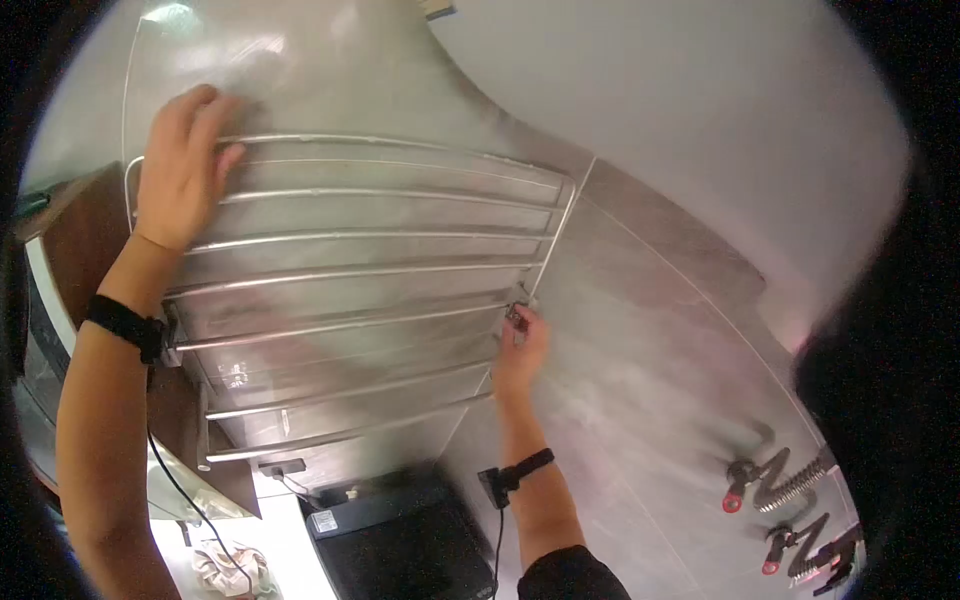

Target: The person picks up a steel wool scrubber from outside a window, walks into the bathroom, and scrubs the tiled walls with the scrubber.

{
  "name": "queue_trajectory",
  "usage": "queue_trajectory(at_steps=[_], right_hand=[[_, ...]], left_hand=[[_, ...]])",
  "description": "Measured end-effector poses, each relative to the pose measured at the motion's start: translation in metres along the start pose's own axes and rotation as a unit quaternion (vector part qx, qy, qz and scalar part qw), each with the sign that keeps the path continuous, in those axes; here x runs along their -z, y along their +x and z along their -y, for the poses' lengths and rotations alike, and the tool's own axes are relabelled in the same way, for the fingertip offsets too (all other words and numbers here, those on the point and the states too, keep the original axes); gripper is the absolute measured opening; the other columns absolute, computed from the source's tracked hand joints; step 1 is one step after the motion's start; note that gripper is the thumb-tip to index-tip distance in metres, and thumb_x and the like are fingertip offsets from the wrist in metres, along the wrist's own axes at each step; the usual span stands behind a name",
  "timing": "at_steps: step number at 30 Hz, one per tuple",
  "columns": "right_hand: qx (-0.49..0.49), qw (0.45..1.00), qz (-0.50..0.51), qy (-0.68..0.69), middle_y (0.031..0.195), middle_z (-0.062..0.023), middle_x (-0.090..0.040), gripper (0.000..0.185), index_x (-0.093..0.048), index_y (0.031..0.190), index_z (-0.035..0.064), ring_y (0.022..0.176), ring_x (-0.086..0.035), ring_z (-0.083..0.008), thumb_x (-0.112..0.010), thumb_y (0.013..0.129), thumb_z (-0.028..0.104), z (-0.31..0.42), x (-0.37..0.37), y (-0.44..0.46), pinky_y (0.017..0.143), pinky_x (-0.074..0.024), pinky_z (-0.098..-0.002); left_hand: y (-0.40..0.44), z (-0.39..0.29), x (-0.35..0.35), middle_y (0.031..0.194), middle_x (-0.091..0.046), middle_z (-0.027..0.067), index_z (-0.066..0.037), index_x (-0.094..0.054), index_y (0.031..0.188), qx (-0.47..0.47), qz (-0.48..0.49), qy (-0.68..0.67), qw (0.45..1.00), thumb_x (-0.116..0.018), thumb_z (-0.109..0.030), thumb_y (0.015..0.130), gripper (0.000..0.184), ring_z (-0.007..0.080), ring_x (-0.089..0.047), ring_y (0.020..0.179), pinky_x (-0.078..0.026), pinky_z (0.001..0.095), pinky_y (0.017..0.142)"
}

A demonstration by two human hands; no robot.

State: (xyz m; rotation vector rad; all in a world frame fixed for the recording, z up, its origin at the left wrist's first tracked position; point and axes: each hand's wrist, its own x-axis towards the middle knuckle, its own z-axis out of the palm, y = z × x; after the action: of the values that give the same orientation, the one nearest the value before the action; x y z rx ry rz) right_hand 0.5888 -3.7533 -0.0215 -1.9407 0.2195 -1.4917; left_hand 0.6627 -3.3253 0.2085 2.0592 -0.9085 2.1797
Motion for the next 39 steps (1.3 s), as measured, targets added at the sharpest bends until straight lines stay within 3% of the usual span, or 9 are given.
queue_trajectory(at_steps=[3,9,15,18,27,30,33,36,39], right_hand=[[-0.034,0.995,-0.086,0.034,0.098,-0.0104,-0.062,0.020,-0.061,0.106,-0.0004,0.090,-0.061,-0.0210,-0.064,0.086,-0.002,-0.017,-0.039,-0.008,0.083,-0.0489,-0.0325],[-0.157,0.968,-0.099,0.170,0.098,-0.0072,-0.062,0.017,-0.059,0.103,-0.0008,0.089,-0.059,-0.0173,-0.065,0.087,-0.003,0.006,-0.017,-0.004,0.084,-0.0482,-0.0309],[0.025,0.985,-0.130,0.114,0.098,-0.0059,-0.062,0.016,-0.060,0.103,0.0005,0.092,-0.058,-0.0156,-0.066,0.087,-0.001,0.050,0.027,0.085,0.083,-0.0475,-0.0305],[0.052,0.979,-0.112,0.160,0.098,-0.0058,-0.062,0.016,-0.061,0.101,0.0011,0.092,-0.058,-0.0160,-0.067,0.086,0.000,0.043,0.031,0.116,0.083,-0.0473,-0.0304],[0.178,0.981,-0.081,-0.013,0.096,-0.0113,-0.062,0.018,-0.064,0.096,0.0027,0.085,-0.061,-0.0238,-0.071,0.079,0.000,0.054,0.028,0.146,0.079,-0.0496,-0.0332],[0.107,0.989,-0.097,-0.012,0.102,-0.0119,-0.064,0.019,-0.065,0.098,0.0030,0.087,-0.062,-0.0258,-0.071,0.080,0.001,0.039,-0.002,0.157,0.079,-0.0499,-0.0338],[0.091,0.993,-0.072,-0.024,0.108,-0.0126,-0.065,0.022,-0.065,0.101,0.0028,0.097,-0.062,-0.0284,-0.070,0.079,0.002,0.097,-0.028,0.133,0.085,-0.0493,-0.0367],[0.287,0.958,-0.005,0.001,0.111,-0.0126,-0.066,0.030,-0.065,0.109,0.0071,0.107,-0.059,-0.0326,-0.068,0.079,0.003,0.158,-0.058,0.093,0.094,-0.0464,-0.0419],[0.316,0.947,0.030,-0.042,0.112,-0.0127,-0.066,0.034,-0.065,0.113,0.0104,0.108,-0.058,-0.0334,-0.066,0.080,0.002,0.151,-0.051,0.099,0.096,-0.0457,-0.0429]], left_hand=[[-0.004,0.004,-0.005,0.134,-0.049,0.0149,-0.011,-0.052,0.128,0.039,-0.035,0.005,0.999,-0.069,-0.018,0.083,0.049,0.0378,-0.048,0.119,-0.039,0.0451,0.102],[0.005,0.003,0.003,0.140,-0.045,0.0148,-0.016,-0.045,0.139,0.075,-0.051,0.079,0.993,-0.067,-0.029,0.087,0.058,0.0366,-0.044,0.126,-0.035,0.0462,0.105],[0.005,-0.002,0.005,0.142,-0.044,0.0130,-0.015,-0.044,0.140,0.102,-0.034,0.096,0.990,-0.065,-0.029,0.087,0.059,0.0358,-0.041,0.130,-0.032,0.0474,0.108],[0.005,-0.001,0.007,0.142,-0.044,0.0124,-0.014,-0.043,0.140,0.112,-0.021,0.087,0.990,-0.066,-0.026,0.084,0.062,0.0352,-0.041,0.130,-0.031,0.0470,0.108],[0.007,-0.005,0.010,0.141,-0.046,0.0112,-0.013,-0.045,0.138,0.127,0.002,0.072,0.989,-0.068,-0.025,0.081,0.062,0.0342,-0.043,0.127,-0.033,0.0460,0.107],[0.007,-0.004,0.009,0.139,-0.047,0.0111,-0.014,-0.046,0.137,0.128,0.005,0.079,0.989,-0.067,-0.025,0.081,0.061,0.0345,-0.044,0.126,-0.033,0.0463,0.106],[0.009,-0.006,0.012,0.139,-0.047,0.0113,-0.013,-0.046,0.137,0.129,0.014,0.073,0.989,-0.067,-0.025,0.082,0.061,0.0346,-0.044,0.126,-0.033,0.0465,0.106],[0.009,-0.006,0.013,0.139,-0.047,0.0113,-0.013,-0.046,0.137,0.129,0.018,0.073,0.989,-0.068,-0.024,0.081,0.061,0.0344,-0.043,0.127,-0.032,0.0462,0.106],[0.007,-0.007,0.012,0.138,-0.047,0.0112,-0.013,-0.046,0.137,0.127,0.021,0.068,0.989,-0.068,-0.023,0.080,0.062,0.0343,-0.043,0.127,-0.032,0.0460,0.106]])
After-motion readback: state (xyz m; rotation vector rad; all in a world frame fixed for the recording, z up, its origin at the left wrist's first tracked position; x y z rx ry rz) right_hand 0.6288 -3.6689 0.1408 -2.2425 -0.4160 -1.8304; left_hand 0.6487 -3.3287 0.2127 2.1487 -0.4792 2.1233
